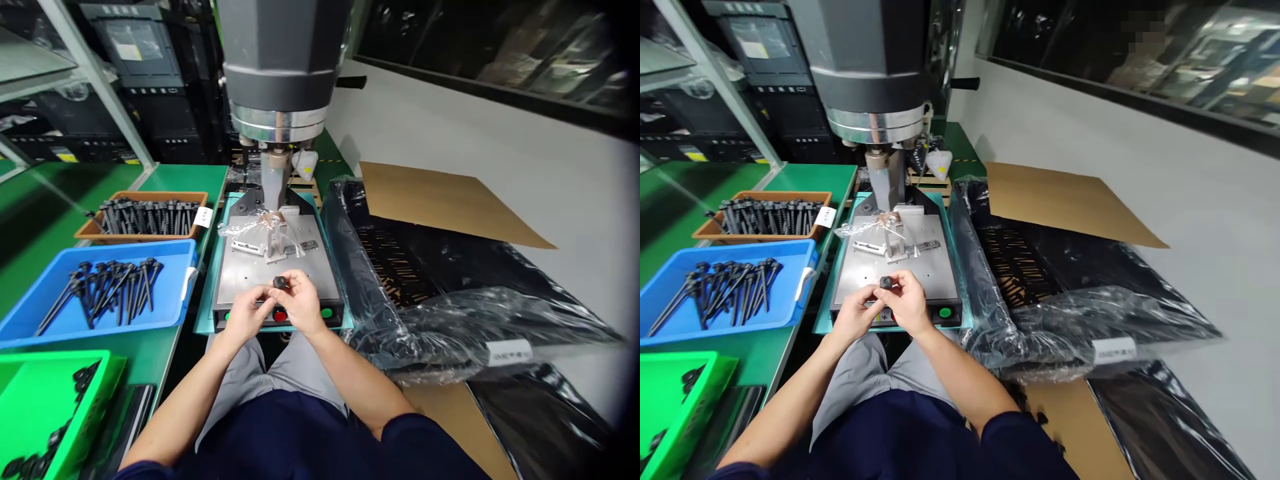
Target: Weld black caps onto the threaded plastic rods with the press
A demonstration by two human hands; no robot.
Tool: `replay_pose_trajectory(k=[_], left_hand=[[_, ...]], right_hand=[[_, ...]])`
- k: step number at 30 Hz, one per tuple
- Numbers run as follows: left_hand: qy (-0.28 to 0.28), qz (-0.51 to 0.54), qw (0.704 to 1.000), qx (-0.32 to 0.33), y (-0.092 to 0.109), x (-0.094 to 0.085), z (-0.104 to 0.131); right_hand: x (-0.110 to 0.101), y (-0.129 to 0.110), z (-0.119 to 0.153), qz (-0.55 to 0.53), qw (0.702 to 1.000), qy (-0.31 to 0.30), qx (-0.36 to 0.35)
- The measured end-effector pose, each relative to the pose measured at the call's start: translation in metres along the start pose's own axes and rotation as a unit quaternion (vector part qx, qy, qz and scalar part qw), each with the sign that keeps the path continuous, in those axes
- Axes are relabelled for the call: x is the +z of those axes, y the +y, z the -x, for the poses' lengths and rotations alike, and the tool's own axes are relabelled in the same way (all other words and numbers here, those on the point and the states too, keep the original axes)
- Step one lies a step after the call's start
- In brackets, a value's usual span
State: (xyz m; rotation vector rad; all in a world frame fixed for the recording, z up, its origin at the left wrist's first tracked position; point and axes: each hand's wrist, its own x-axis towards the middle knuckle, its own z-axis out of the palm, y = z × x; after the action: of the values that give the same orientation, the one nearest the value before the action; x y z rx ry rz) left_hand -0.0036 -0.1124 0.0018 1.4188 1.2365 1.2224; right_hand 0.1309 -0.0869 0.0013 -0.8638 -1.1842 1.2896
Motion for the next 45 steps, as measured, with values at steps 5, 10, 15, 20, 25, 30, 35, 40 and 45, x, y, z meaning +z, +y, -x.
replay_pose_trajectory(k=[5,10,15,20,25,30,35,40,45], left_hand=[[0.023,-0.131,0.991,0.013,0.014,-0.036,0.011],[0.238,-0.249,0.938,-0.024,0.032,-0.137,0.015],[0.281,-0.473,0.812,-0.194,0.023,-0.244,0.005],[0.256,-0.495,0.770,-0.311,-0.015,-0.282,-0.008],[0.258,-0.492,0.775,-0.301,-0.044,-0.285,-0.012],[0.266,-0.484,0.792,-0.260,-0.042,-0.286,-0.008],[0.319,-0.450,0.832,-0.062,-0.018,-0.266,0.003],[0.318,-0.395,0.860,0.055,0.001,-0.247,0.014],[0.323,-0.355,0.871,0.100,0.002,-0.245,0.018]], right_hand=[[0.004,-0.002,-0.001,-0.050,0.998,-0.031,0.003],[0.002,0.012,0.000,-0.039,0.995,-0.069,0.058],[0.006,0.017,0.007,-0.037,0.992,-0.092,0.077],[0.002,0.013,0.011,-0.014,0.990,-0.095,0.101],[-0.010,0.016,0.017,0.008,0.989,-0.085,0.123],[-0.018,0.023,0.024,0.020,0.988,-0.075,0.136],[-0.019,0.030,0.026,0.032,0.985,-0.081,0.148],[-0.016,0.037,0.027,0.043,0.982,-0.105,0.151],[-0.016,0.042,0.030,0.053,0.981,-0.111,0.151]])
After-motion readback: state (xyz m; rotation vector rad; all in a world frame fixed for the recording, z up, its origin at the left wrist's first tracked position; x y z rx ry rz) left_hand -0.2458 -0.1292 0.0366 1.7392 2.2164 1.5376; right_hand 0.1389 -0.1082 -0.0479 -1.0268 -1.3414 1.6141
